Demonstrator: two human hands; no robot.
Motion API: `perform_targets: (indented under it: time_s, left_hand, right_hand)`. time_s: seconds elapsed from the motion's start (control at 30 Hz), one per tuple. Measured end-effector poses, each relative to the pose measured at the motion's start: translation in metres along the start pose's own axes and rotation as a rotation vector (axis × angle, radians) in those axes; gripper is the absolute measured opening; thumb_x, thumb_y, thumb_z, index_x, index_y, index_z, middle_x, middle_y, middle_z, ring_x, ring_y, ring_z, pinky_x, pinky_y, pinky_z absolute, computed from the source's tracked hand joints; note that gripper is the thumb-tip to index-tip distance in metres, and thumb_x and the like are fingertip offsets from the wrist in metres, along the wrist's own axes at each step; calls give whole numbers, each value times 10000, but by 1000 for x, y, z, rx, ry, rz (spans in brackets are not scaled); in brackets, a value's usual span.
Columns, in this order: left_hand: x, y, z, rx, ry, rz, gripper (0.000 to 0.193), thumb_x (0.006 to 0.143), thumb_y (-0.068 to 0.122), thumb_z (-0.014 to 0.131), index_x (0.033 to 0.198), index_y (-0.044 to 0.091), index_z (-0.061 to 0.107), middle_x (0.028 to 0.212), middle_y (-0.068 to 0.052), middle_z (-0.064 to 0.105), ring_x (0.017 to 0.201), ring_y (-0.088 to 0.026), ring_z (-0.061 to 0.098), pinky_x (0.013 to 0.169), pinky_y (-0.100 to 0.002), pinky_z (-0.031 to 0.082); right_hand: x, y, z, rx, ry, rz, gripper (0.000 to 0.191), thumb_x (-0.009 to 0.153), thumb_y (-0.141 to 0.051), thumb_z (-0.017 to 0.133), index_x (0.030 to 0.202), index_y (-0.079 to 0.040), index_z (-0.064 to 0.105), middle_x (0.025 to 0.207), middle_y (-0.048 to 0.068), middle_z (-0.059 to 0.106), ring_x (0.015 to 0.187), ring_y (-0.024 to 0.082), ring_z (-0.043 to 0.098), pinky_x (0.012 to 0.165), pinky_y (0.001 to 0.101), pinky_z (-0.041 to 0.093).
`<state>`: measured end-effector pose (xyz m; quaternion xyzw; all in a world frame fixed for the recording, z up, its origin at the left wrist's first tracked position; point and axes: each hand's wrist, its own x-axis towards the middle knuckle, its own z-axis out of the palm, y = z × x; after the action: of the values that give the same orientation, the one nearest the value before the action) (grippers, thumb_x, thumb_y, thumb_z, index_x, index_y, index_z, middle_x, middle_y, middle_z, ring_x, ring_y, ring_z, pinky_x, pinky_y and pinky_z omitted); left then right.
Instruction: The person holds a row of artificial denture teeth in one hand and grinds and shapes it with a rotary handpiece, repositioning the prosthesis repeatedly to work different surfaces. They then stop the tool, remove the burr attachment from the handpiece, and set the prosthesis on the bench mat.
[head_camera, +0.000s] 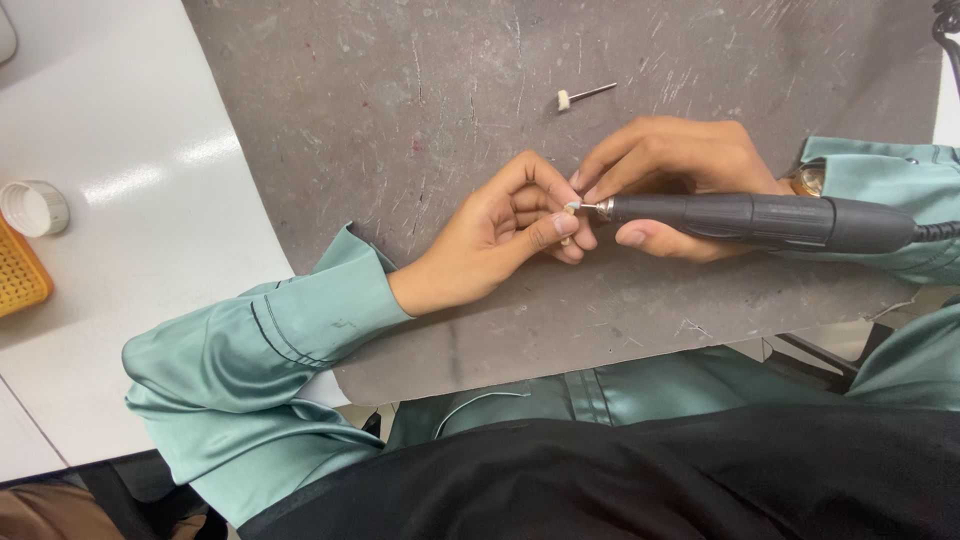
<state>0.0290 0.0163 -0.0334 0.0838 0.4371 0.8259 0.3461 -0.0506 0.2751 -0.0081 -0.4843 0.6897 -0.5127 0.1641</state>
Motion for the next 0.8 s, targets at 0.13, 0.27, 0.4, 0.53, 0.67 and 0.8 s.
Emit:
perform_targets:
  time_s: [0.13,0.27,0.4,0.53,0.67,0.8]
  left_hand:
    - [-1,-1,-1,-18,2,-1,151,1136,114,558,1253,44,492,1178,-134,666,1117,-170,679,999,-336,605]
    - [3,-2,0,-108,30,-1,186,1101,83,577,1246,39,470,1272,-116,591,1160,-213,688,1049,-375,611]
    - [2,-2,0,-138,57,-3,192,1088,65,587,1232,30,463,1284,-91,532,1201,-254,694,1071,-391,610]
    - [3,-3,-4,-187,51,-18,163,1097,82,587,1205,33,475,1257,-105,573,1151,-250,711,1050,-392,612]
    - [3,-7,-7,-147,60,-12,145,1109,119,590,1172,37,489,1208,-118,617,1094,-234,719,1014,-394,613]
    - [4,-11,-9,-154,56,10,154,1115,135,599,1130,33,484,1204,-142,644,1087,-223,705,1026,-414,628]
  right_hand:
    - [-3,1,0,56,8,-5,280,964,-247,686,1112,-12,657,1216,178,686,1041,230,737,872,320,638]
    - [-3,5,-1,57,43,7,325,1008,-303,624,1119,2,638,1221,168,682,1048,211,732,878,316,633]
    - [-5,6,-2,70,62,9,346,1028,-328,605,1121,4,634,1225,175,662,1043,209,722,827,289,628]
    - [-6,6,-1,82,68,-2,365,1016,-339,616,1126,7,647,1213,177,659,1005,196,721,769,263,625]
    - [-6,7,-2,100,54,-15,371,1028,-348,609,1143,3,641,1206,164,664,1002,182,728,798,267,633]
    - [-7,10,-4,104,22,-31,364,1033,-340,603,1158,0,632,1205,163,670,1001,186,738,846,288,644]
